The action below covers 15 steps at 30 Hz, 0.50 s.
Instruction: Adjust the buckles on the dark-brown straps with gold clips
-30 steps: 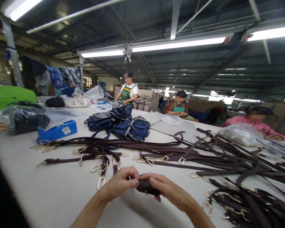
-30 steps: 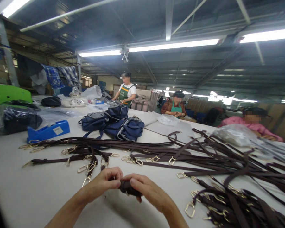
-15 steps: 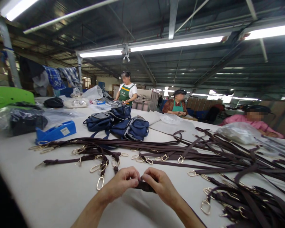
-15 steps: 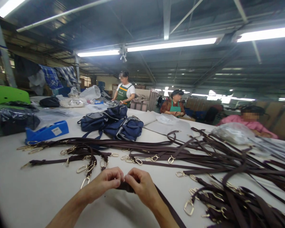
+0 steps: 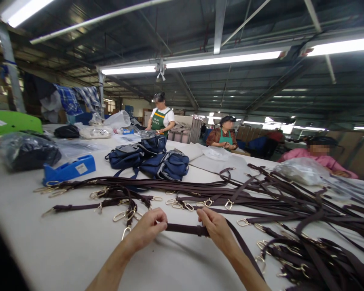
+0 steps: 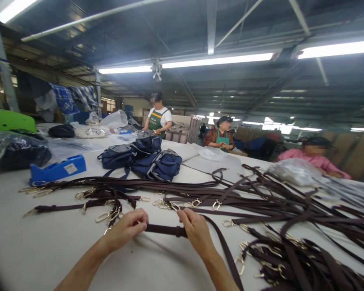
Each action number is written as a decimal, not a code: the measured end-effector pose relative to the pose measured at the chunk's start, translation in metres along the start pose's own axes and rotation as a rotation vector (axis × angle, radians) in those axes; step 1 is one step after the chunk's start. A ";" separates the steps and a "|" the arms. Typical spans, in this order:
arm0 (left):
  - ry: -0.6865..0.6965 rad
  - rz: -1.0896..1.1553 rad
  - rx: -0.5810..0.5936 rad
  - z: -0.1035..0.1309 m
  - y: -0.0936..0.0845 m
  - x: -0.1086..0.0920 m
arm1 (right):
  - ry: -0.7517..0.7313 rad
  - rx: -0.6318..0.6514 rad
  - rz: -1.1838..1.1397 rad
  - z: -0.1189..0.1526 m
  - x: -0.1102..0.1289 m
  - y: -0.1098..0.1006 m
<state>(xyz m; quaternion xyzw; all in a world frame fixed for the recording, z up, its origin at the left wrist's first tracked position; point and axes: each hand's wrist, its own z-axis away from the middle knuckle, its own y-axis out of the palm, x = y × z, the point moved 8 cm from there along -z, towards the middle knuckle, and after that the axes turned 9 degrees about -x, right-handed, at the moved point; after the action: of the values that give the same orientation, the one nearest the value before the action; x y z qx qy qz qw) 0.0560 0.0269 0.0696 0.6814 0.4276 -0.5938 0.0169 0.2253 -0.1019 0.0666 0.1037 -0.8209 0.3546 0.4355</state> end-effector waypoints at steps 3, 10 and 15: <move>0.034 -0.042 -0.013 -0.001 -0.001 0.003 | 0.005 0.186 -0.001 0.005 0.005 0.007; 0.069 -0.116 -0.154 -0.006 -0.016 0.014 | -0.118 0.480 0.247 0.030 0.016 0.035; 0.053 0.070 -0.537 -0.007 -0.055 0.021 | -0.217 0.440 0.423 0.046 0.045 0.050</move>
<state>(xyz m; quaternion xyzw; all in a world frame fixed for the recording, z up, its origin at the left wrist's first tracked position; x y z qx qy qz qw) 0.0273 0.0774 0.0805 0.6822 0.5463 -0.4401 0.2062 0.1450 -0.0899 0.0602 0.0595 -0.7696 0.5930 0.2292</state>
